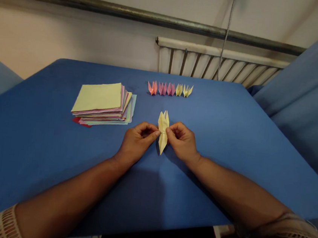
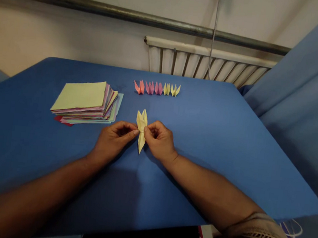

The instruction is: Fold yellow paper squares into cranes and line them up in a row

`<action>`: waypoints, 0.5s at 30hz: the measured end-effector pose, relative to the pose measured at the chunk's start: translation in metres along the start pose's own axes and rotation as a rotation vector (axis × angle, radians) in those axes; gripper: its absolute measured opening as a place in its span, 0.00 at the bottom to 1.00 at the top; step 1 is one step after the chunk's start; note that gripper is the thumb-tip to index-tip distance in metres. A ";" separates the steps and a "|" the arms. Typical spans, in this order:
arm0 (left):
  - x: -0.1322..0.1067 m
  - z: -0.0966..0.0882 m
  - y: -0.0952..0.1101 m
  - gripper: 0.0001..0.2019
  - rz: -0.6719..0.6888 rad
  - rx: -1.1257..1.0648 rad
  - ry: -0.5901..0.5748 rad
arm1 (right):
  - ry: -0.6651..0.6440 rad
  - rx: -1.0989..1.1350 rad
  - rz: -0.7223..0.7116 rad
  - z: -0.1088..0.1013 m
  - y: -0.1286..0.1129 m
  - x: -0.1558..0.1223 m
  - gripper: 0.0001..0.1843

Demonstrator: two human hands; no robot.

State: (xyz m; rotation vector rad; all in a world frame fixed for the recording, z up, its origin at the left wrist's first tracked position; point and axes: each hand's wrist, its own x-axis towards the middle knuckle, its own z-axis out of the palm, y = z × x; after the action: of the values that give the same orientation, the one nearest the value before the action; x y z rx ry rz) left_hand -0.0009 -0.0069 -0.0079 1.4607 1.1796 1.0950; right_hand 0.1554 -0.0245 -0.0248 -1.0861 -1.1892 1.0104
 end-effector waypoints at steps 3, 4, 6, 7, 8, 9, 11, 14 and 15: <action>-0.005 0.001 0.003 0.11 0.051 0.022 -0.029 | 0.014 -0.245 -0.187 -0.004 -0.004 -0.005 0.08; -0.006 0.002 0.005 0.11 0.046 0.000 -0.050 | -0.004 -0.316 -0.247 -0.006 -0.006 -0.007 0.06; -0.008 0.002 0.007 0.13 0.017 -0.057 -0.090 | -0.073 -0.427 -0.356 -0.008 -0.011 -0.010 0.05; -0.008 0.002 0.008 0.13 0.002 -0.081 -0.099 | -0.112 -0.468 -0.402 -0.009 -0.014 -0.011 0.06; -0.008 0.002 0.009 0.14 -0.011 -0.102 -0.101 | -0.146 -0.500 -0.437 -0.010 -0.016 -0.012 0.08; -0.007 0.002 0.009 0.14 -0.027 -0.124 -0.099 | -0.174 -0.522 -0.460 -0.010 -0.017 -0.013 0.10; -0.005 0.001 0.008 0.13 -0.075 -0.186 -0.098 | -0.203 -0.526 -0.473 -0.010 -0.018 -0.013 0.13; -0.002 0.000 0.006 0.13 -0.174 -0.304 -0.084 | -0.148 -0.459 -0.432 -0.009 -0.015 -0.012 0.12; -0.002 0.000 0.006 0.14 -0.201 -0.324 -0.074 | -0.115 -0.426 -0.395 -0.008 -0.013 -0.011 0.10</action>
State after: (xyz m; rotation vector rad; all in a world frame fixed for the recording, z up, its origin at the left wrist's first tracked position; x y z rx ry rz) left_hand -0.0002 -0.0091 -0.0018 1.0995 1.0183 1.0295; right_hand 0.1627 -0.0384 -0.0144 -1.0654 -1.6853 0.5282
